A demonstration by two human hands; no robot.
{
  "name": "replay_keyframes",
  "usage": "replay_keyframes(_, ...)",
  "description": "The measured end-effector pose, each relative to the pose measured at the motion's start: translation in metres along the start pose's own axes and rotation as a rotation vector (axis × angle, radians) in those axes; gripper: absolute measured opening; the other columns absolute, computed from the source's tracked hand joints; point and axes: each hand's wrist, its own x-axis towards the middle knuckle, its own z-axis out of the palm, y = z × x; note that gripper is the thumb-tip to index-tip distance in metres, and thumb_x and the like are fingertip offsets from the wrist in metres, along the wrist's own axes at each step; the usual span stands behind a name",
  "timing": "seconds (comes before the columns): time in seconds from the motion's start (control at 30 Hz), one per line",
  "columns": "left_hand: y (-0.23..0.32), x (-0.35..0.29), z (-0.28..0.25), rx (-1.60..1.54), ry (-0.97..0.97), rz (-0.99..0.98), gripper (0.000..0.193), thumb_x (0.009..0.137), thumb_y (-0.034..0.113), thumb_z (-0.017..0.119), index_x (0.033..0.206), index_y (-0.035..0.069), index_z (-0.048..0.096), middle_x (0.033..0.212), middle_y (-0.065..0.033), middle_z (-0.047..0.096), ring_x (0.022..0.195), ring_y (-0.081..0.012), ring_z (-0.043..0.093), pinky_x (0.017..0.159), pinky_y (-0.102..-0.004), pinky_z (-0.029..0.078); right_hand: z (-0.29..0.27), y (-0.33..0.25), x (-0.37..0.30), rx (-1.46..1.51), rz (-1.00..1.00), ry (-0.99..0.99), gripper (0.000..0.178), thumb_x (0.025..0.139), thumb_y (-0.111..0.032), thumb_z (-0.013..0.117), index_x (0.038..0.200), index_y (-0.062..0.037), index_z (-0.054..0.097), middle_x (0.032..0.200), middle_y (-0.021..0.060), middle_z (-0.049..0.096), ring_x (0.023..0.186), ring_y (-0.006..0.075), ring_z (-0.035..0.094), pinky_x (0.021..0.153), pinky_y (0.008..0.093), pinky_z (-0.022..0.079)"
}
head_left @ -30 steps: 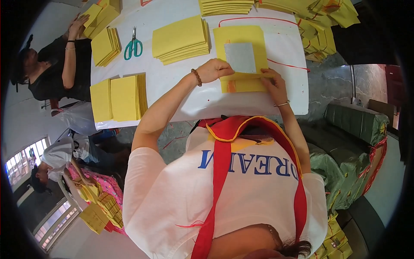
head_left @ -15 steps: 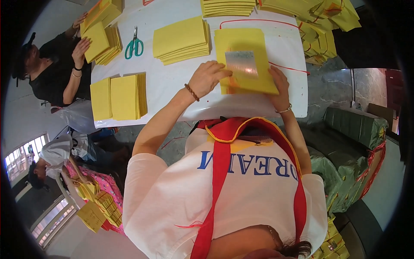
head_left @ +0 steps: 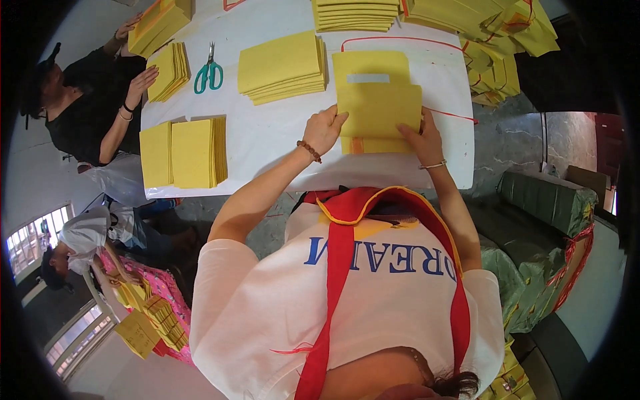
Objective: Folding and stacking yellow paper sheets on a workstation.
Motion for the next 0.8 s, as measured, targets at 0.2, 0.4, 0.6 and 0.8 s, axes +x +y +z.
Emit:
replay_keyframes(0.2, -0.018, 0.017, 0.013, -0.110, 0.004, -0.158, 0.037, 0.086, 0.031, 0.052, 0.067, -0.001, 0.048, 0.059, -0.0203, 0.053, 0.056, -0.0351, 0.052, 0.052, -0.0433, 0.037, 0.002, 0.011, 0.009, -0.220, -0.029, 0.069, 0.052, 0.075, -0.027, 0.067, 0.122, -0.0126, 0.051, 0.100, 0.0139, 0.064, 0.083, 0.0223, 0.064, 0.072, 0.0305, 0.048)
replay_keyframes(0.4, -0.022, 0.017, 0.016, -0.141, 0.036, -0.175, 0.030, 0.085, 0.029, 0.054, 0.076, 0.001, 0.048, 0.058, -0.0171, 0.053, 0.055, -0.0306, 0.053, 0.052, -0.0406, 0.039, 0.004, 0.004, 0.010, -0.288, -0.070, 0.076, 0.052, 0.074, -0.028, 0.068, 0.122, -0.0133, 0.054, 0.101, 0.0126, 0.065, 0.081, 0.0222, 0.064, 0.073, 0.0311, 0.048)
replay_keyframes(0.6, -0.003, 0.003, 0.001, -0.205, 0.060, -0.166, 0.026, 0.085, 0.025, 0.055, 0.098, 0.004, 0.046, 0.061, -0.0128, 0.056, 0.055, -0.0273, 0.056, 0.051, -0.0395, 0.041, 0.003, 0.006, 0.011, -0.277, -0.005, 0.063, 0.052, 0.072, -0.028, 0.068, 0.121, -0.0134, 0.055, 0.098, 0.0128, 0.066, 0.082, 0.0234, 0.064, 0.074, 0.0315, 0.048)
replay_keyframes(0.8, 0.036, -0.008, -0.011, 0.260, 0.243, 0.341, 0.025, 0.082, 0.018, 0.059, 0.102, 0.005, 0.051, 0.077, -0.0101, 0.061, 0.073, -0.0284, 0.057, 0.062, -0.0398, 0.043, 0.005, 0.004, 0.011, -0.305, 0.012, 0.058, 0.052, 0.073, -0.028, 0.068, 0.121, -0.0138, 0.055, 0.099, 0.0134, 0.065, 0.085, 0.0258, 0.064, 0.075, 0.0324, 0.048)
